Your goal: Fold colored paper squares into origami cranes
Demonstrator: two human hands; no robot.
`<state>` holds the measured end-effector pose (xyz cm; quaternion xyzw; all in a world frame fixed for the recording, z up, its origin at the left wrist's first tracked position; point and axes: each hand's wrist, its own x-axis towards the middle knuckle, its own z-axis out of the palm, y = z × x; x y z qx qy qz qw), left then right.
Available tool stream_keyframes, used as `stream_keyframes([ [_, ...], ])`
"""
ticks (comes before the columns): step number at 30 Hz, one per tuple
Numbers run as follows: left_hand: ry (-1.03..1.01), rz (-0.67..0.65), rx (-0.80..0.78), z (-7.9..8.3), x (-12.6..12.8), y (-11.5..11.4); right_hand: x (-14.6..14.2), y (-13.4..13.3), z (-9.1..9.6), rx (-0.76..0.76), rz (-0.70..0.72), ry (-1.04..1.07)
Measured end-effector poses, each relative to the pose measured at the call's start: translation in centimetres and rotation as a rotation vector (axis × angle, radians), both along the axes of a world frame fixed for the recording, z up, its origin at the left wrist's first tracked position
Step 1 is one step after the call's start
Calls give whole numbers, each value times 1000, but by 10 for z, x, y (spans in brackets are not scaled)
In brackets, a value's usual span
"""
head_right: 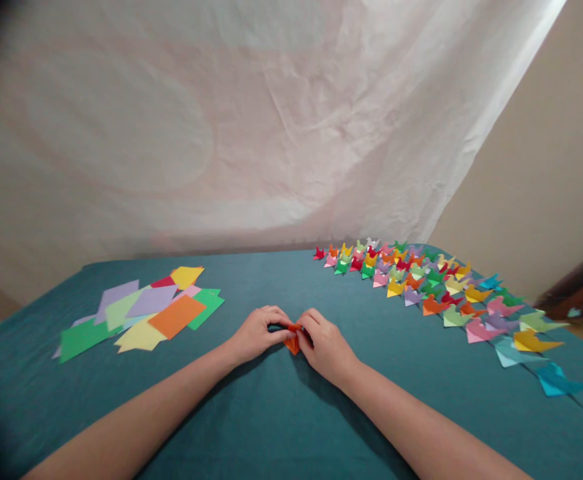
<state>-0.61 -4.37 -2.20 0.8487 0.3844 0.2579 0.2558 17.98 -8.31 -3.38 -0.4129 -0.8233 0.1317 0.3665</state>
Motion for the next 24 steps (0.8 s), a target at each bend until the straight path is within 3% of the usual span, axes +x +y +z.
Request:
stream_keyframes([
  [17, 100, 51, 122, -1, 2, -1, -9, -6, 10, -30, -89, -3],
  [24, 127, 125, 120, -2, 7, -7, -15, 1, 3, -30, -160, -16],
])
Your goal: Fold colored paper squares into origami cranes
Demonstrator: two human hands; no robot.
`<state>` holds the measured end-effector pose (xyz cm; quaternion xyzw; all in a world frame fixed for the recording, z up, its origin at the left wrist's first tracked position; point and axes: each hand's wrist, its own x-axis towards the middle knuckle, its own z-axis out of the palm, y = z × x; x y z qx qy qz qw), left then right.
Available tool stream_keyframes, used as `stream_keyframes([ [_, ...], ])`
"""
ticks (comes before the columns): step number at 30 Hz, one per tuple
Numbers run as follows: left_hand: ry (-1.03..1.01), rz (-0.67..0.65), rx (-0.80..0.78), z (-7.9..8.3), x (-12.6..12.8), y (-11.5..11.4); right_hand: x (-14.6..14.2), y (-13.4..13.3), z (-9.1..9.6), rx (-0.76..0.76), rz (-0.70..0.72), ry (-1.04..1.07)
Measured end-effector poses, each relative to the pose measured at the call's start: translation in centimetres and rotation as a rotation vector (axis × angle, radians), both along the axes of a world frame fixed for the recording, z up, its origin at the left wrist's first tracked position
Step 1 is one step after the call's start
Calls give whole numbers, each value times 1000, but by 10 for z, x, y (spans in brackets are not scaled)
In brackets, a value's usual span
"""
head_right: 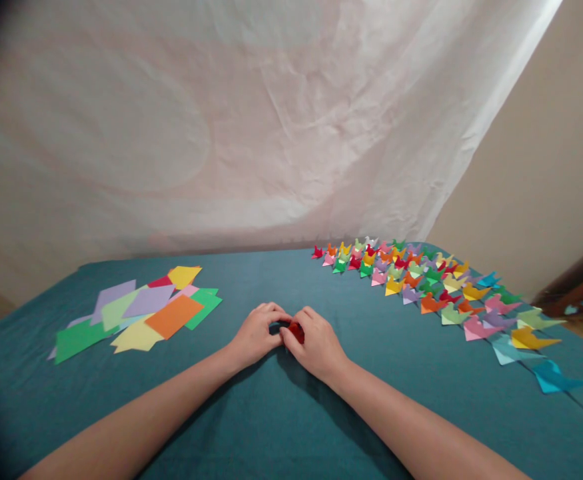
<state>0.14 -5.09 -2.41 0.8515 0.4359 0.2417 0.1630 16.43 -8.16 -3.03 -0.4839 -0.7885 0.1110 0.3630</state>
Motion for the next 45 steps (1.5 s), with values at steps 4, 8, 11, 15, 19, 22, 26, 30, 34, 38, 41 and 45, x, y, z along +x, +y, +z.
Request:
stream_keyframes([
  [4, -16, -35, -15, 2, -3, -1, 1, 1, -1, -23, 15, 29],
  [8, -51, -188, -67, 6, -12, 1, 3, -1, 0, -45, 33, 64],
  [11, -65, -237, -86, 9, -16, 4, 4, -2, 0, -47, 38, 77],
  [15, -71, -206, -80, 7, -15, 6, 5, -1, 0, -50, 39, 76],
  [19, -72, -180, -72, 5, -12, 7, 5, -1, 0, -46, 38, 76],
  [22, -85, -163, -70, 5, -11, 6, 5, -2, 1, -36, 56, 76],
  [26, -85, -157, -63, 5, -11, 5, 5, -4, 2, -36, 79, 78],
  [30, -53, -151, -30, 5, -11, 5, 5, -4, 2, -45, 85, 75],
  [34, -8, -144, 10, 5, -11, 4, 5, -3, -1, -46, 97, 72],
  [38, 44, -159, 75, 6, -12, 2, 5, -2, -3, -36, 101, 61],
  [41, 116, -185, 152, 7, -13, 0, 8, -2, -4, -39, 112, 60],
  [45, 203, -208, 251, 10, -13, -2, 15, -1, -3, -34, 138, 60],
])
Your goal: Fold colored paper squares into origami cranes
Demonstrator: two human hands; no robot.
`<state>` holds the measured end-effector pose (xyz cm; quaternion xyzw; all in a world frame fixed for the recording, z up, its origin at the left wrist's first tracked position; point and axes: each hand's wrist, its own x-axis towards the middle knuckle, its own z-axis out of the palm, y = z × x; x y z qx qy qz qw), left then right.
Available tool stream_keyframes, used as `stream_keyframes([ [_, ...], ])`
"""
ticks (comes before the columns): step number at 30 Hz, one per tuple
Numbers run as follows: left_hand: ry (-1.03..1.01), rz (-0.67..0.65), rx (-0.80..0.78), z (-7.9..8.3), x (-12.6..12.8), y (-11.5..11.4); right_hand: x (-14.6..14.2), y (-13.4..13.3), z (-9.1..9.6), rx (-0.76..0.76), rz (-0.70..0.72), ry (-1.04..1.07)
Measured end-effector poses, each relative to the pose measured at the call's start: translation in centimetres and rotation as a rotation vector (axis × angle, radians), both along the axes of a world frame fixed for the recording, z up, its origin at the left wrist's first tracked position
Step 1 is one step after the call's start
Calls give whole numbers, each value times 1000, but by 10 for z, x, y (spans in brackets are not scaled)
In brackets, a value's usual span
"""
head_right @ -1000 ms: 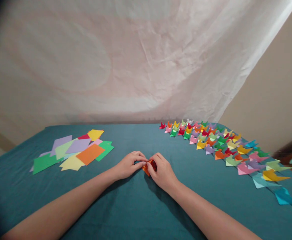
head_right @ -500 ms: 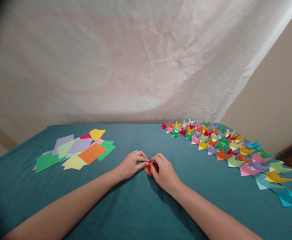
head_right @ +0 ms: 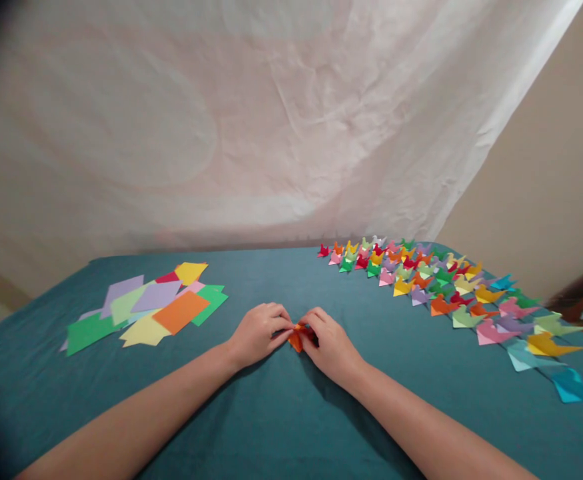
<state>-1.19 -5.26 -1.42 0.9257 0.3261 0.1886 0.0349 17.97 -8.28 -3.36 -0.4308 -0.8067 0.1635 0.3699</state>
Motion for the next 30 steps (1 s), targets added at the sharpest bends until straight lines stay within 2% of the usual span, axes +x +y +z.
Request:
stream_keyframes([
  [9, 94, 5, 100, 3, 3, -2, 10, 4, 0, 102, 26, -124],
  [24, -119, -59, -170, 3, -7, 0, 12, 1, 2, 168, 44, -244],
  [30, -82, -72, -142, 6, -9, 0, 12, 1, 2, 177, 37, -280],
])
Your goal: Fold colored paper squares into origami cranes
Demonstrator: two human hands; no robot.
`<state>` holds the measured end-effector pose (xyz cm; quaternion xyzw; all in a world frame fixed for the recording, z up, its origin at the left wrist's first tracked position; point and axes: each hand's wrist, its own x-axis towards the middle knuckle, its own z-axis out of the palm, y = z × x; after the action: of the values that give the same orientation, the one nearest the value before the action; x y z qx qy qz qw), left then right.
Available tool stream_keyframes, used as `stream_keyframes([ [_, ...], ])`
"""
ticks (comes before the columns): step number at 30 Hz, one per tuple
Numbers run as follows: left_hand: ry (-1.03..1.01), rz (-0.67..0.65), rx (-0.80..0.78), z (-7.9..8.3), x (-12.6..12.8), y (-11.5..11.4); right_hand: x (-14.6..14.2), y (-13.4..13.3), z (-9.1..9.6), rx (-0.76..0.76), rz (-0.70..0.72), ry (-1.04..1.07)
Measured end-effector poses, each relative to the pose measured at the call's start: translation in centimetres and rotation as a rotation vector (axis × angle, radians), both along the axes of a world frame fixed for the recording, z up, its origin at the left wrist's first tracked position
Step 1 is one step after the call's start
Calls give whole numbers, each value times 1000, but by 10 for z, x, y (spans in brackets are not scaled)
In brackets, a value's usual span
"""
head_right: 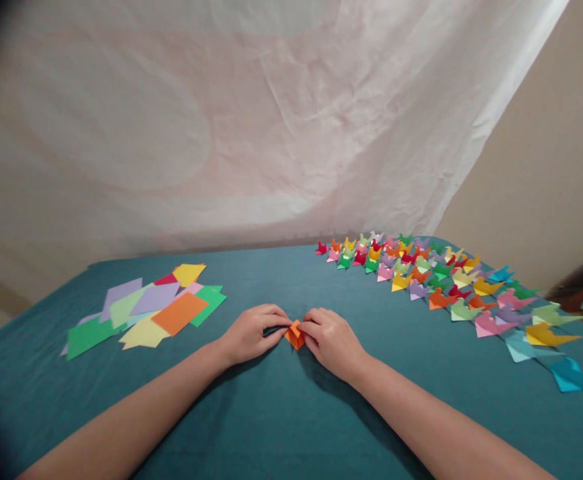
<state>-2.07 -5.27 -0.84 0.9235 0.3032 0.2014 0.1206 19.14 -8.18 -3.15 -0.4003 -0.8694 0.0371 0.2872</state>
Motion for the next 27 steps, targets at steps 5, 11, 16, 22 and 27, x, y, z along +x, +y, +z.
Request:
stream_keyframes([
  [5, 116, 7, 148, -3, 2, 1, -1, -1, 1, -6, -4, -19],
  [11, 244, -3, 339, -3, 6, 2, -1, -1, 1, 17, -2, -36],
  [16, 309, -26, 432, -1, 10, 2, -1, 0, -1, 34, 4, -67],
  [22, 396, -32, 475, 1, 13, -1, -1, 1, 0, 26, 37, -74],
  [27, 381, -56, 456, 2, 8, -2, 2, 0, 4, 20, 72, -80],
])
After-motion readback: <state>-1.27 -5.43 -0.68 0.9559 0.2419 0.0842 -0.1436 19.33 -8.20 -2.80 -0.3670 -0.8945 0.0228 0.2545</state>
